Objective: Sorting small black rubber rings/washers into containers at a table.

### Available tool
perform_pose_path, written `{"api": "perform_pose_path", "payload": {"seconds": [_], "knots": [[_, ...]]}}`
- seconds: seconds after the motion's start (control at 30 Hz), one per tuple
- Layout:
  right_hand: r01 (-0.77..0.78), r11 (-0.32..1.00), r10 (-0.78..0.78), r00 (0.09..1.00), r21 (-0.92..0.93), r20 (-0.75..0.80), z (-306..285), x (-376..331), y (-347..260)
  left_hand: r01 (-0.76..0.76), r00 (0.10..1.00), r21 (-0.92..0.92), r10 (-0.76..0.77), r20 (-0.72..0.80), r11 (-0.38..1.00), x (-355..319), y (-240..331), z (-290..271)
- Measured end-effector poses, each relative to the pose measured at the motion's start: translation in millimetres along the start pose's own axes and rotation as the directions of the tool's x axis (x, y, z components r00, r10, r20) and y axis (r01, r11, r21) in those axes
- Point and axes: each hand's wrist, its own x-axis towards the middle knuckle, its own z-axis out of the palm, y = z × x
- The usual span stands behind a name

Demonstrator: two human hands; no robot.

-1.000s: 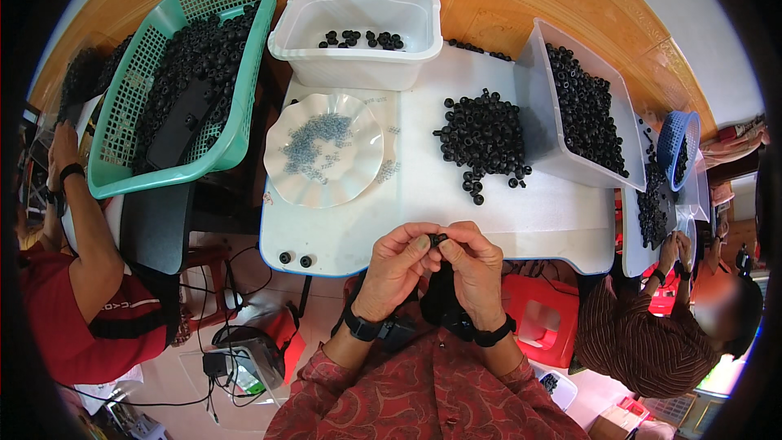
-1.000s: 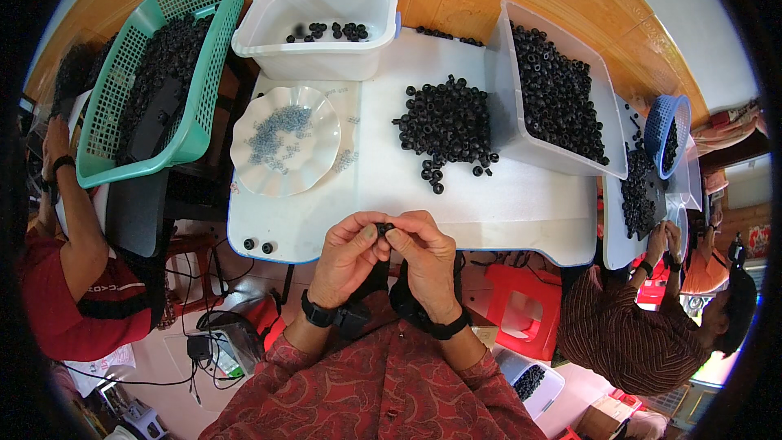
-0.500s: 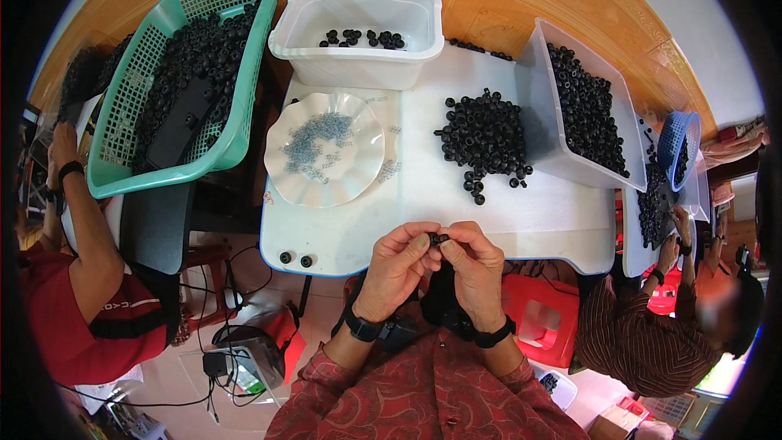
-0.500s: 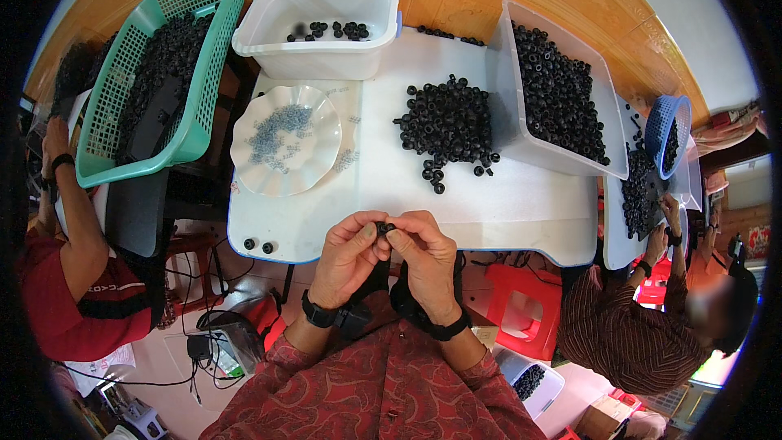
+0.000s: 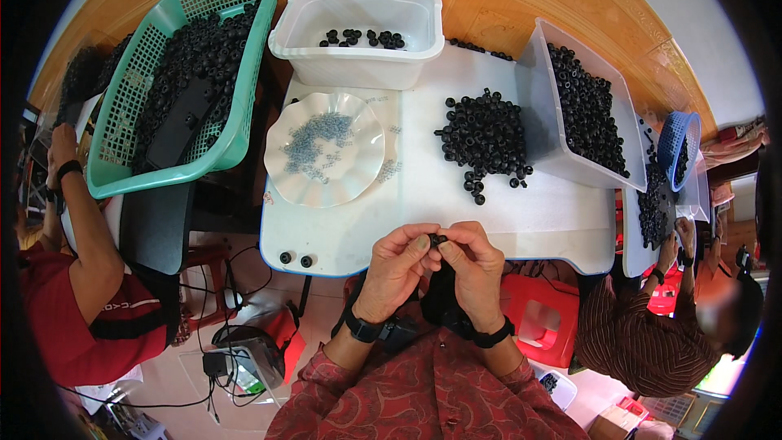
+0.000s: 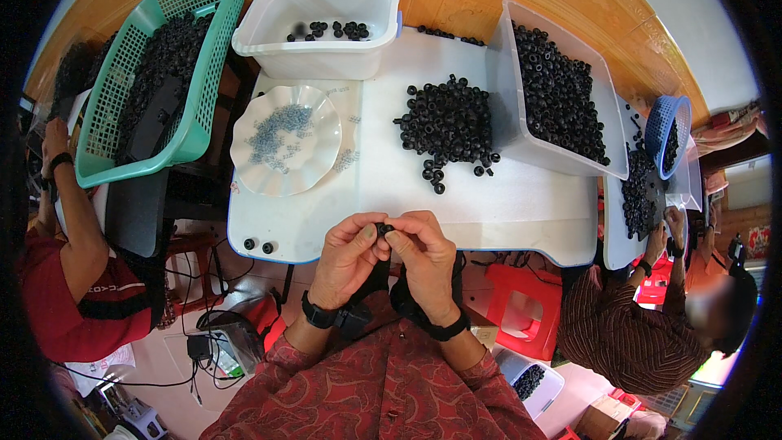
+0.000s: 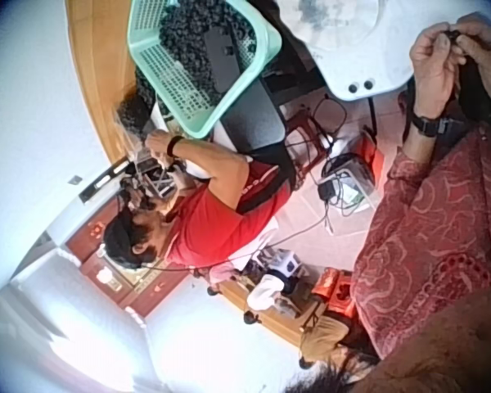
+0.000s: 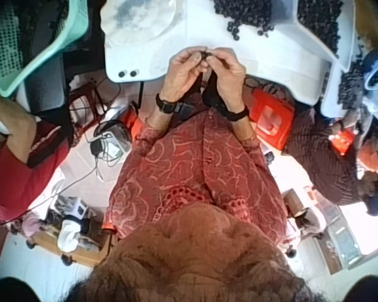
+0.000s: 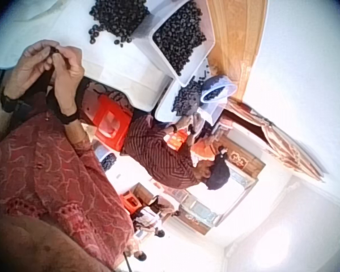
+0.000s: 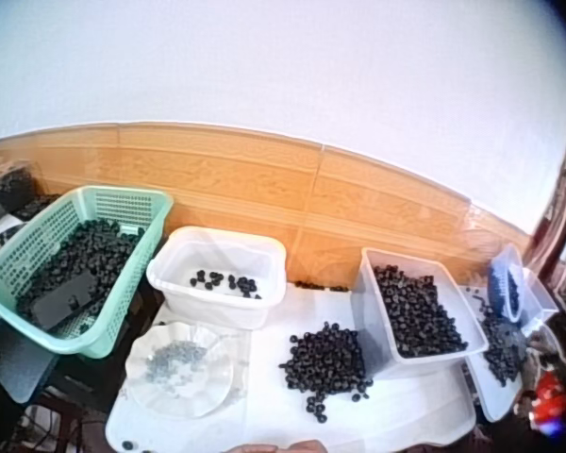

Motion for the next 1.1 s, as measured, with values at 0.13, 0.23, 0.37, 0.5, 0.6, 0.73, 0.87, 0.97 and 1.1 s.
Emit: {"api": "perform_pose_path", "payload": {"seconds": [0.13, 0.23, 0.37, 0.5, 0.6, 0.73, 0.87, 0.97, 1.1], "knots": [[0.039, 0.991, -0.04, 0.999, -0.127, -0.006, 1.7, -0.1, -5.8, -0.013, 0.999, 0.029, 0.014, -0.039, 0.999, -1.2, -0.1, 1.5], [0.068, 0.982, -0.069, 0.998, -0.175, 0.001, 1.2, -0.3, -5.3, -0.037, 0.999, 0.034, 0.038, -0.034, 0.999, -0.7, -1.4, 0.2], [0.09, 0.981, -0.091, 0.996, -0.174, 0.003, 0.9, -0.5, -3.7, -0.032, 0.998, 0.02, 0.033, -0.059, 0.999, -1.6, -3.7, 0.0], [0.146, 0.963, -0.147, 0.989, -0.228, 0.01, 1.3, 0.1, -3.4, -0.033, 0.995, 0.024, 0.035, -0.094, 0.999, -2.7, -6.6, -0.4], [0.199, 0.922, -0.201, 0.979, -0.333, 0.027, -1.1, 0.6, -0.6, -0.03, 0.99, 0.074, 0.04, -0.139, 0.997, -3.2, -5.8, 1.7], [0.227, 0.892, -0.231, 0.972, -0.392, 0.038, 0.4, -0.1, -2.7, -0.006, 0.983, 0.213, 0.045, -0.178, 0.977, -6.2, 1.4, 5.8], [0.287, 0.831, -0.282, 0.956, -0.477, 0.083, 4.0, -0.2, -11.6, -0.02, 0.982, 0.283, 0.071, -0.173, 0.959, -9.6, 8.6, 17.7], [0.333, 0.785, -0.323, 0.94, -0.522, 0.112, 5.3, 0.0, -13.9, -0.024, 0.978, 0.32, 0.088, -0.188, 0.947, -11.9, 11.0, 22.7], [0.372, 0.725, -0.363, 0.922, -0.58, 0.137, 9.2, -2.7, -17.8, -0.058, 0.974, 0.373, 0.134, -0.182, 0.926, -13.0, 8.4, 25.3]]}}
